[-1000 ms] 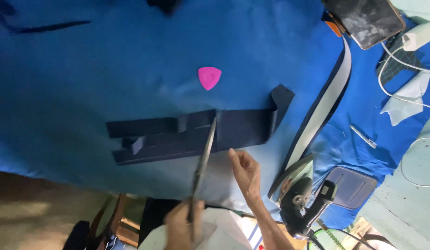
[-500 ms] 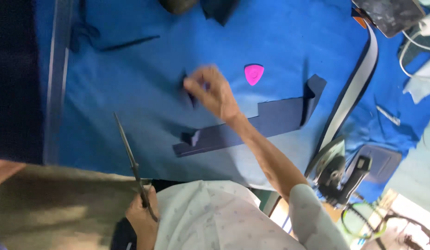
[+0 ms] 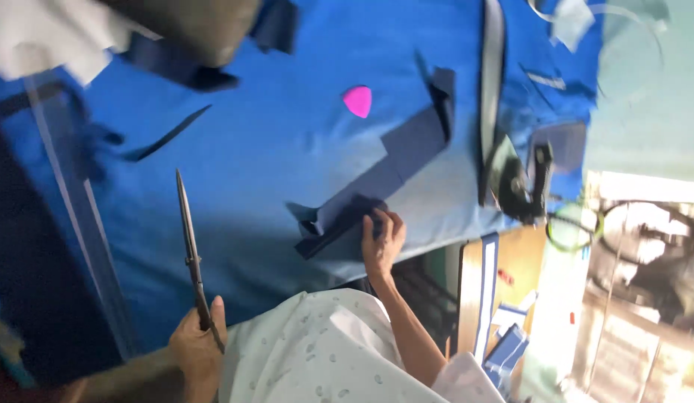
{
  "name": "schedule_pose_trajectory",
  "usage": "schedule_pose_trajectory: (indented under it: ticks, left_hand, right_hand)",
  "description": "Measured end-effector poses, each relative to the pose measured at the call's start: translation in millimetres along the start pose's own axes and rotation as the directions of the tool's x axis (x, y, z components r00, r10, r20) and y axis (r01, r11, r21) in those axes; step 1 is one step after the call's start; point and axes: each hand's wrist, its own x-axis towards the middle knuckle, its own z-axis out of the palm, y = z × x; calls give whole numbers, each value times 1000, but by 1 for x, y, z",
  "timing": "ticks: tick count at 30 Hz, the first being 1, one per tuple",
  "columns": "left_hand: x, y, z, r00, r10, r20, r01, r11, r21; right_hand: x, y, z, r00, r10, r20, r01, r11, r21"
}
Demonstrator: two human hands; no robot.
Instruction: Marking lines on a strip of fabric using a ruler and tailor's chalk, then cutting along those lines with scissors.
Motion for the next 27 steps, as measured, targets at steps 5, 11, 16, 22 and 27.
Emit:
schedule_pose_trajectory:
  ticks: [5,11,16,22,27]
  left_hand:
    - [14,-9,8,999,16,52,-19,998,66]
    - [26,-11,-4,984,176,35,-179,978,106]
    - [35,-22,-18,986,166,30,-168,981,93]
    - [41,-38,-25,1000,-22,-9,23,997,77]
    - [33,-35,-24,986,-154,-60,156,987,29]
  right_hand:
    - [-5,-9,15,991,119,-67,-124,989,-75]
    - [-3,-15,12,993,87,-76,-92,994,-56]
    - [13,-70,-12,926,355,-127,-299,897,326]
    - [32,-167,-22,971,-228,77,139,791,596]
    - [18,-106,-8,979,-202,41,196,974,114]
